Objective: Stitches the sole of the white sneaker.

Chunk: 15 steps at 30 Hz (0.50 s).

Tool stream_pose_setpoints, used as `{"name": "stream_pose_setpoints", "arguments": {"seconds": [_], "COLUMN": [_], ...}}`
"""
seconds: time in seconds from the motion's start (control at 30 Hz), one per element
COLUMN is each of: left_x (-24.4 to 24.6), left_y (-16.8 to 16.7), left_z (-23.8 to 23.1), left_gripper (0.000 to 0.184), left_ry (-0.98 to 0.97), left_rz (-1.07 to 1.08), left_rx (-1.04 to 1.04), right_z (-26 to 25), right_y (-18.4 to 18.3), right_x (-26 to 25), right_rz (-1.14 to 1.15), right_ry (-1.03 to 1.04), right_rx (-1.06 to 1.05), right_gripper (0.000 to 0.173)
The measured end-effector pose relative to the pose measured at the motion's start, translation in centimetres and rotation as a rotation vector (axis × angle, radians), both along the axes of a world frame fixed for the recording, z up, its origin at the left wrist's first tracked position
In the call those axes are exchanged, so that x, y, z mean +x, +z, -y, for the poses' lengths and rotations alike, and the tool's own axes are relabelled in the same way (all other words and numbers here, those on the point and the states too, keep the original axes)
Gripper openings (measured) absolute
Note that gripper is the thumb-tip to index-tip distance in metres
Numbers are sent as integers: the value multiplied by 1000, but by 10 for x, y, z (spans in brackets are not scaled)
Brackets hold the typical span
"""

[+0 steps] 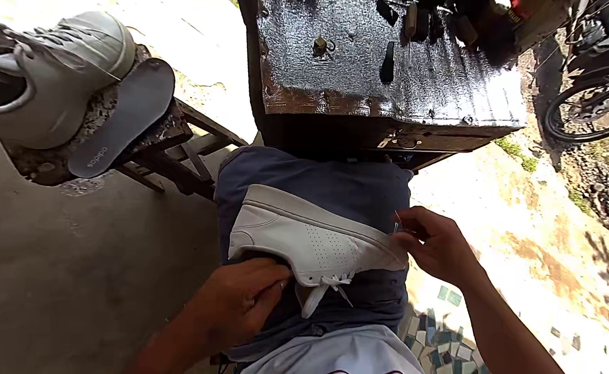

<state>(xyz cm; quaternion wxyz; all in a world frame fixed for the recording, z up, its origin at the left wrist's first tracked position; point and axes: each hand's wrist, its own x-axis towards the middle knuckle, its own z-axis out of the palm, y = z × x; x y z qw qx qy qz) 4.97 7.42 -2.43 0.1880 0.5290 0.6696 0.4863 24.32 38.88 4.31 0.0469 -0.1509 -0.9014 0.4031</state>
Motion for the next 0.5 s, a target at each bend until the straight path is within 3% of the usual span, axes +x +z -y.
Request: {"name": "stream_pose_setpoints", "arguments": {"seconds": [0.07,0.13,0.5], "left_x": [8,11,-1], "left_y": [2,1,-11], "left_z": [-11,-16,29], "left_gripper": [25,22,25], "left_ry": [91,122,151], "left_rz": [-376,-532,-720], "left_rx": [-98,-101,-207], "right_z": [18,23,12], "right_y": [0,-1,2], "right_x": [-7,-11,-18], "right_rz": [133,141,109], "right_ry": [13,7,131], "right_rx": [420,573,647], "right_gripper": [64,66,60]}}
